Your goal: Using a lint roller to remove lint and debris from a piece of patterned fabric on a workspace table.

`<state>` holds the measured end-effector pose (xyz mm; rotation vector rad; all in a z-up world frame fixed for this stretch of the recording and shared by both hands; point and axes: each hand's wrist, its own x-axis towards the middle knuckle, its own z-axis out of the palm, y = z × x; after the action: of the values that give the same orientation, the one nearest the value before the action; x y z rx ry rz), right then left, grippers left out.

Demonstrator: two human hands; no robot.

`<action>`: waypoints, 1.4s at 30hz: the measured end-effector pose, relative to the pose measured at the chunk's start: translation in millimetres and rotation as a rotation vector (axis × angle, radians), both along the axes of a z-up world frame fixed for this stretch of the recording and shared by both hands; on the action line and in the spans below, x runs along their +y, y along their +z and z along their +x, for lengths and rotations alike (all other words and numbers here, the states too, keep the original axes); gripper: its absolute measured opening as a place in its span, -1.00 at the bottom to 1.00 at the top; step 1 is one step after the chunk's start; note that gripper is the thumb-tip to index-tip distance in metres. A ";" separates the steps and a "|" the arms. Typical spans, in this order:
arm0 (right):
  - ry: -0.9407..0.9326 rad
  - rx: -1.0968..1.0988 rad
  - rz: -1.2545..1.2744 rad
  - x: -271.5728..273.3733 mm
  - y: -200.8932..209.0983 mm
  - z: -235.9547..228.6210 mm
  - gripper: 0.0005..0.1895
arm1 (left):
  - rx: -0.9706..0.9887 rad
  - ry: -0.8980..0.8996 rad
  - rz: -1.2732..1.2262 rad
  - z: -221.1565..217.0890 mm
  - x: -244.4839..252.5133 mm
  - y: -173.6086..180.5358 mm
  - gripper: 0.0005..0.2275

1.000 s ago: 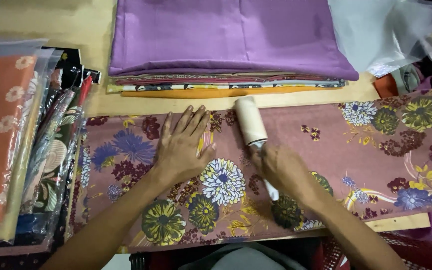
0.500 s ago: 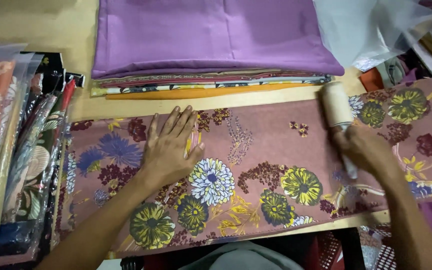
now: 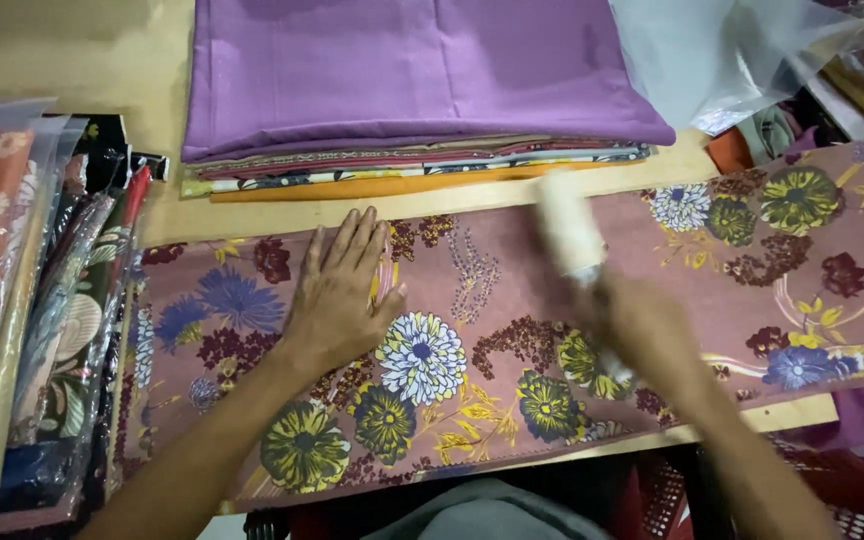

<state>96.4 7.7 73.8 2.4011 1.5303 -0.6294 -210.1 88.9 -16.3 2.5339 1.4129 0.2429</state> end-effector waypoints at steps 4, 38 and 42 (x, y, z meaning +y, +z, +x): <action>0.245 -0.017 -0.001 -21.8 -60.3 -45.9 -0.66 | -0.096 -0.107 0.057 4.7 -12.1 17.6 -0.33; 0.303 -0.071 0.180 -75.0 -75.5 2.4 -0.62 | -0.157 -0.278 -0.124 12.1 -25.9 20.8 -0.23; 0.552 -0.059 0.198 -92.3 -83.9 -27.4 -0.56 | -0.158 -0.375 -0.099 13.1 -32.6 22.8 -0.22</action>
<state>69.1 -84.6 -10.1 1.9450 2.1830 -0.2946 -197.0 56.3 6.6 2.5696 0.8511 0.2884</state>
